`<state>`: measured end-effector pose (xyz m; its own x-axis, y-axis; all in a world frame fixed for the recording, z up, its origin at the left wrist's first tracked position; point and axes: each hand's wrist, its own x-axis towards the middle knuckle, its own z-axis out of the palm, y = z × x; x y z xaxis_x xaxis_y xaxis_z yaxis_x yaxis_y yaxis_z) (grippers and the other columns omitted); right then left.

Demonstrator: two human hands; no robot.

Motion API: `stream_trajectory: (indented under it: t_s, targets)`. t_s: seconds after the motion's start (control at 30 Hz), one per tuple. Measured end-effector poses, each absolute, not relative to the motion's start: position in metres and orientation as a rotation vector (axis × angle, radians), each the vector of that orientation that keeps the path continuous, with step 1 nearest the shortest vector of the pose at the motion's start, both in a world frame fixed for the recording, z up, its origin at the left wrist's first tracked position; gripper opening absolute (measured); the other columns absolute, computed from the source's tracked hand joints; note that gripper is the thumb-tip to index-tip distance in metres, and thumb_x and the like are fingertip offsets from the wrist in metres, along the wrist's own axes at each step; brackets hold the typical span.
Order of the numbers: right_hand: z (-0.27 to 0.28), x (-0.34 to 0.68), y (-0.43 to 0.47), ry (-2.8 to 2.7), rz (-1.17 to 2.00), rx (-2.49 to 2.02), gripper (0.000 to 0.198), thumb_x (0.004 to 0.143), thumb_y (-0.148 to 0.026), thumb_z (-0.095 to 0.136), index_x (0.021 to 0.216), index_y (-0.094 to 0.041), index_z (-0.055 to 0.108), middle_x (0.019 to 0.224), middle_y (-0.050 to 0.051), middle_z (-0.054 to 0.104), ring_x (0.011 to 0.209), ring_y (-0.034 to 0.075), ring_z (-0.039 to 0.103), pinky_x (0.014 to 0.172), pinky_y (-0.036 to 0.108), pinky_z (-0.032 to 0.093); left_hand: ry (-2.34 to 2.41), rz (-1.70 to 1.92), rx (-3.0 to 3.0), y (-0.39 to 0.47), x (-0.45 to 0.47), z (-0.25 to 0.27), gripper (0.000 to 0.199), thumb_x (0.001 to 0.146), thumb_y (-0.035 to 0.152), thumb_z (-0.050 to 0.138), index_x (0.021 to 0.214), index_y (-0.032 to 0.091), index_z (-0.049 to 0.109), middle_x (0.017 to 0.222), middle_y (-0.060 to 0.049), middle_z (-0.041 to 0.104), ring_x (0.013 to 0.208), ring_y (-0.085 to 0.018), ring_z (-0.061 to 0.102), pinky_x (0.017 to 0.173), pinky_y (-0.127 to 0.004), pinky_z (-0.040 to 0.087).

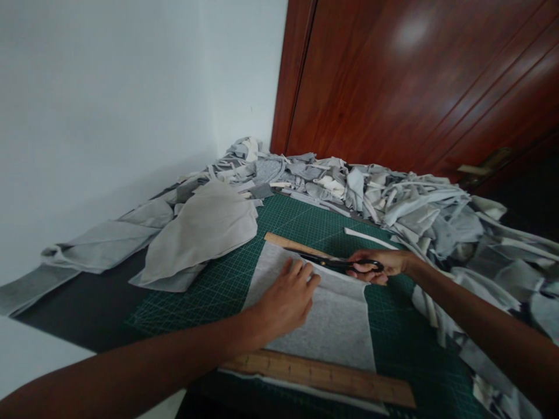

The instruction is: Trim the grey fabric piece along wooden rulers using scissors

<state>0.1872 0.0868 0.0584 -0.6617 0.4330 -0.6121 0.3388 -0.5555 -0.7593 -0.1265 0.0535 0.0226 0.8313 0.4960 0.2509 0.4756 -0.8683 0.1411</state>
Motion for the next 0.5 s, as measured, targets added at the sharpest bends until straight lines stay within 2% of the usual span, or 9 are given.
stream_trajectory:
  t_s: [0.5]
  targets:
    - [0.055, 0.184, 0.094, -1.345, 2.514, -1.173, 0.047, 0.088, -0.057, 0.073, 0.095, -0.014, 0.056, 0.061, -0.009, 0.038, 0.043, 0.003, 0.027, 0.035, 0.013, 0.028, 0.765, 0.436, 2.952, 0.053, -0.127, 0.023, 0.028, 0.097, 0.019, 0.052, 0.123, 0.013, 0.060, 0.125, -0.014, 0.059, 0.123, -0.032, 0.048, 0.116, -0.051, 0.035]
